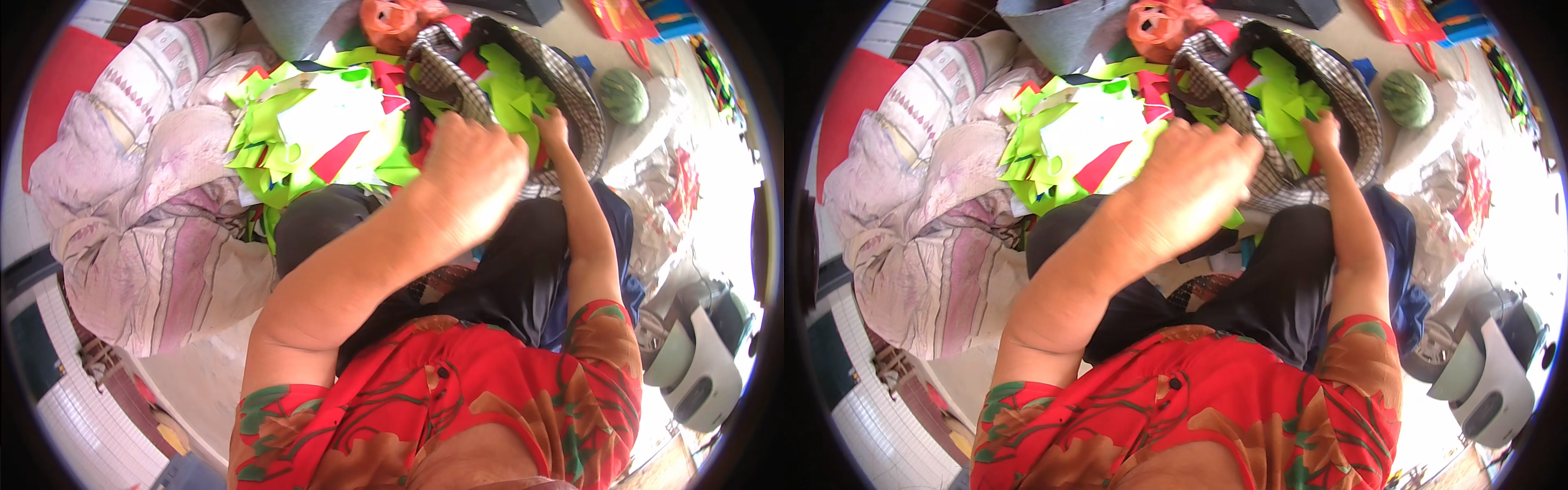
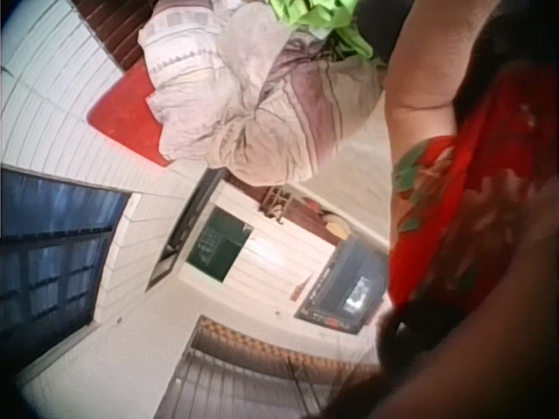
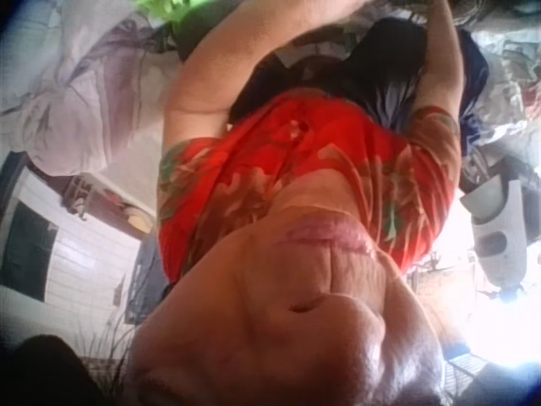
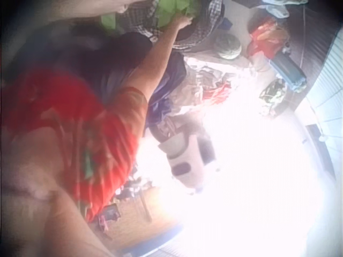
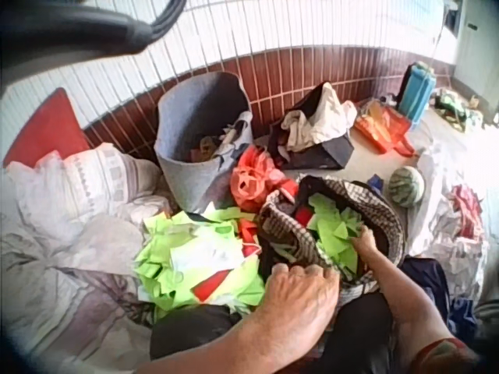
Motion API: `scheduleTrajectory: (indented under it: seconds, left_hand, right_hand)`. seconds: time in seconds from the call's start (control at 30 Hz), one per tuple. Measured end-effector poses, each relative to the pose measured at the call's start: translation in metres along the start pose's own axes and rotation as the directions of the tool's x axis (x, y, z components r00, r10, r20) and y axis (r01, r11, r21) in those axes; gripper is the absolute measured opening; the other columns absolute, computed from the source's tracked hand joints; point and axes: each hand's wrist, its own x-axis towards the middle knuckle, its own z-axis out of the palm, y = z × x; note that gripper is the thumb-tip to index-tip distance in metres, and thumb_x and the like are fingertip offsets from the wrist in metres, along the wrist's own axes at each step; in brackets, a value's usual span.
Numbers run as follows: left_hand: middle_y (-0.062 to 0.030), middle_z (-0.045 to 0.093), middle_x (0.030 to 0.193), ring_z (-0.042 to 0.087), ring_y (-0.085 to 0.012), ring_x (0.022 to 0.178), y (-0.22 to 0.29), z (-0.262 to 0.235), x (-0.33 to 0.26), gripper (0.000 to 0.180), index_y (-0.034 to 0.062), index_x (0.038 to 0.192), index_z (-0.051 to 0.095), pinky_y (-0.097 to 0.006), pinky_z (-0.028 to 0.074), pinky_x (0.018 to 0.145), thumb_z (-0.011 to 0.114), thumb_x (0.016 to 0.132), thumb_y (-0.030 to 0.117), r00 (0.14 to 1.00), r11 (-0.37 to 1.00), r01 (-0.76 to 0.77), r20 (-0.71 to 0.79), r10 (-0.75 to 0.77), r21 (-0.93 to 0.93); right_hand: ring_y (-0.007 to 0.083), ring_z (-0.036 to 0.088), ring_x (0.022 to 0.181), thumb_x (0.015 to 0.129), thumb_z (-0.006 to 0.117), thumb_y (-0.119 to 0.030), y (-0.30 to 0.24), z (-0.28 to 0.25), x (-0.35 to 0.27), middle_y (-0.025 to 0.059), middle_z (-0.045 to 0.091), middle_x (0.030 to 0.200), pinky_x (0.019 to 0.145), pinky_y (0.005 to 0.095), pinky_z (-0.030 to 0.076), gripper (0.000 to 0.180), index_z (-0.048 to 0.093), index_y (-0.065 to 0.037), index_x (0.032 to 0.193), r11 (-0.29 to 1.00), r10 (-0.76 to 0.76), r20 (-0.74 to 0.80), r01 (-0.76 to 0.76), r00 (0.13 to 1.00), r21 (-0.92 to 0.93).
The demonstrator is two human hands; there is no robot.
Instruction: The person sits on the floor and sorts through a pile of colorful fabric pieces, picking them up one by one and placing them into a woven basket. The person handles various colors including green, red, blue, and white, occasionally separating pieces before depositing them.
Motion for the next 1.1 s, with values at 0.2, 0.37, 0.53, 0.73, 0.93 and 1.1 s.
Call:
scheduleTrajectory:
  seconds: [0.2,0.37,0.53,0.73,0.93,1.1]
  left_hand:
    - [-0.0060,0.056,0.074,0.057,-0.0192,0.072,0.014,0.002,-0.011,0.014,0.0056,0.086,0.055,-0.035,0.039,0.069,0.056,0.075,0.014,0.993,0.986,-0.084,0.092,0.071,0.147]
    - [-0.0074,0.053,0.076,0.054,-0.0196,0.075,0.013,-0.006,-0.012,0.017,0.0035,0.090,0.055,-0.035,0.038,0.072,0.054,0.077,0.014,0.994,0.982,-0.093,0.065,0.083,0.162]
    - [-0.0087,0.053,0.079,0.054,-0.0209,0.076,0.008,-0.006,-0.009,0.020,0.0024,0.092,0.053,-0.035,0.039,0.077,0.056,0.075,0.013,0.995,0.985,-0.040,0.102,0.022,0.169]
    - [-0.0090,0.055,0.079,0.056,-0.0205,0.076,0.011,-0.004,-0.004,0.023,0.0025,0.091,0.053,-0.033,0.039,0.072,0.060,0.071,0.013,0.989,0.985,-0.077,0.138,0.055,0.155]
    - [-0.0077,0.057,0.078,0.058,-0.0211,0.075,0.007,0.004,-0.002,0.019,0.0028,0.090,0.055,-0.034,0.041,0.071,0.059,0.074,0.011,0.991,0.989,-0.083,0.111,0.070,0.119]
    - [-0.0105,0.060,0.078,0.061,-0.0267,0.076,0.001,-0.001,0.004,0.017,0.0026,0.091,0.055,-0.038,0.042,0.071,0.057,0.077,0.012,0.986,0.999,-0.032,0.162,0.033,-0.007]
  right_hand:
    - [0.0407,0.047,0.111,0.060,0.078,-0.039,0.015,0.024,0.010,0.0289,0.038,0.125,0.093,0.0438,0.042,0.100,0.024,-0.012,0.140,0.988,0.150,0.099,-0.145,0.984,-0.054]
    - [0.0452,0.041,0.117,0.057,0.080,-0.044,0.073,0.071,0.045,0.0341,0.021,0.136,0.096,0.0442,0.039,0.116,0.008,-0.019,0.145,0.994,0.102,0.167,-0.105,0.981,0.009]
    - [0.0371,0.046,0.118,0.057,0.079,-0.038,0.068,0.098,0.031,0.0277,0.043,0.129,0.094,0.0418,0.042,0.100,0.029,-0.015,0.140,0.972,-0.070,0.376,0.148,0.924,-0.184]
    - [0.0299,0.060,0.100,0.082,0.054,-0.024,0.009,0.075,-0.005,0.0212,0.062,0.107,0.084,0.0353,0.046,0.040,0.057,-0.003,0.117,0.965,-0.183,0.648,0.262,0.739,-0.027]
    - [0.0156,0.059,0.090,0.077,0.066,-0.012,-0.025,0.029,-0.009,0.0128,0.064,0.102,0.078,0.0275,0.047,0.051,0.051,0.002,0.123,0.973,-0.228,0.578,0.169,0.783,0.155]
    - [0.0136,0.059,0.088,0.080,0.067,-0.008,-0.074,-0.050,-0.026,0.0074,0.063,0.101,0.078,0.0274,0.048,0.045,0.052,0.002,0.121,0.780,-0.285,0.534,-0.131,0.796,0.612]
